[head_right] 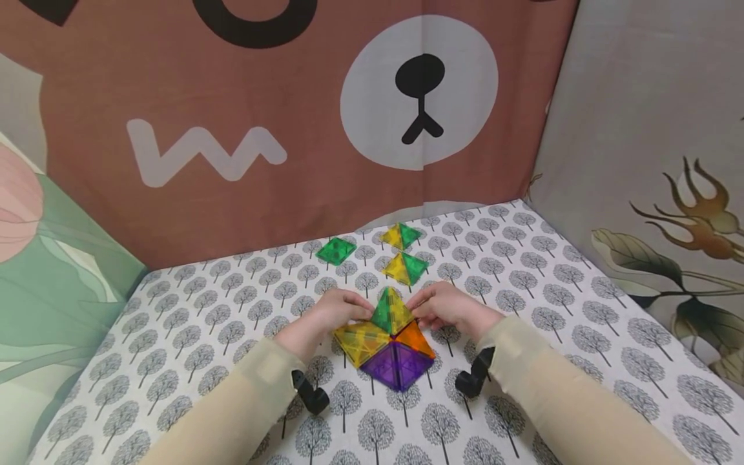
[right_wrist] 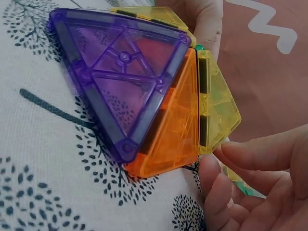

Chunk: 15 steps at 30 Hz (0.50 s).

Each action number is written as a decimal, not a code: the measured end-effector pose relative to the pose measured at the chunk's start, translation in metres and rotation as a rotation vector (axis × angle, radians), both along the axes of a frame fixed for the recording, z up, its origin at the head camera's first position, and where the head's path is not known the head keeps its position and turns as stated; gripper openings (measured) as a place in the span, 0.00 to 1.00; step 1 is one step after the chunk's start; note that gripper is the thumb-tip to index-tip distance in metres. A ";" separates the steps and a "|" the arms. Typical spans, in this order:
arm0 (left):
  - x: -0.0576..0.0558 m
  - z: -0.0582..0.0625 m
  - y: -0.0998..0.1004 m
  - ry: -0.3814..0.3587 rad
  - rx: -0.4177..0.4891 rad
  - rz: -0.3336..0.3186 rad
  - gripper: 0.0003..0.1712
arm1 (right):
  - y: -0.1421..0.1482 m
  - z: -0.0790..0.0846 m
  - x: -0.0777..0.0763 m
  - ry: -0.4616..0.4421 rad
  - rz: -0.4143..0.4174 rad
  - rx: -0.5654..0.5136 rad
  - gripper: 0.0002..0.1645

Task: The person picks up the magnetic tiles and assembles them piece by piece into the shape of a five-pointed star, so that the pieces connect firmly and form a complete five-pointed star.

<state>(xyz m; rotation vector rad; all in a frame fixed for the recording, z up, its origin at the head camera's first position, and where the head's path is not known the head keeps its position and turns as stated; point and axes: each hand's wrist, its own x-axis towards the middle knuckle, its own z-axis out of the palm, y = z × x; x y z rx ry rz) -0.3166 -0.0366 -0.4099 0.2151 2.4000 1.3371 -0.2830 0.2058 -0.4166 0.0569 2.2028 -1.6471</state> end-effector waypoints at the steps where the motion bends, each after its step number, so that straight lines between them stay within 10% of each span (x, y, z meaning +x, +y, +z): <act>1: 0.000 0.000 0.000 0.004 -0.004 -0.006 0.04 | 0.000 0.000 0.001 0.005 0.000 0.007 0.15; 15: 0.003 0.002 -0.003 -0.018 -0.001 -0.002 0.05 | 0.005 0.021 0.059 -0.005 0.135 0.261 0.18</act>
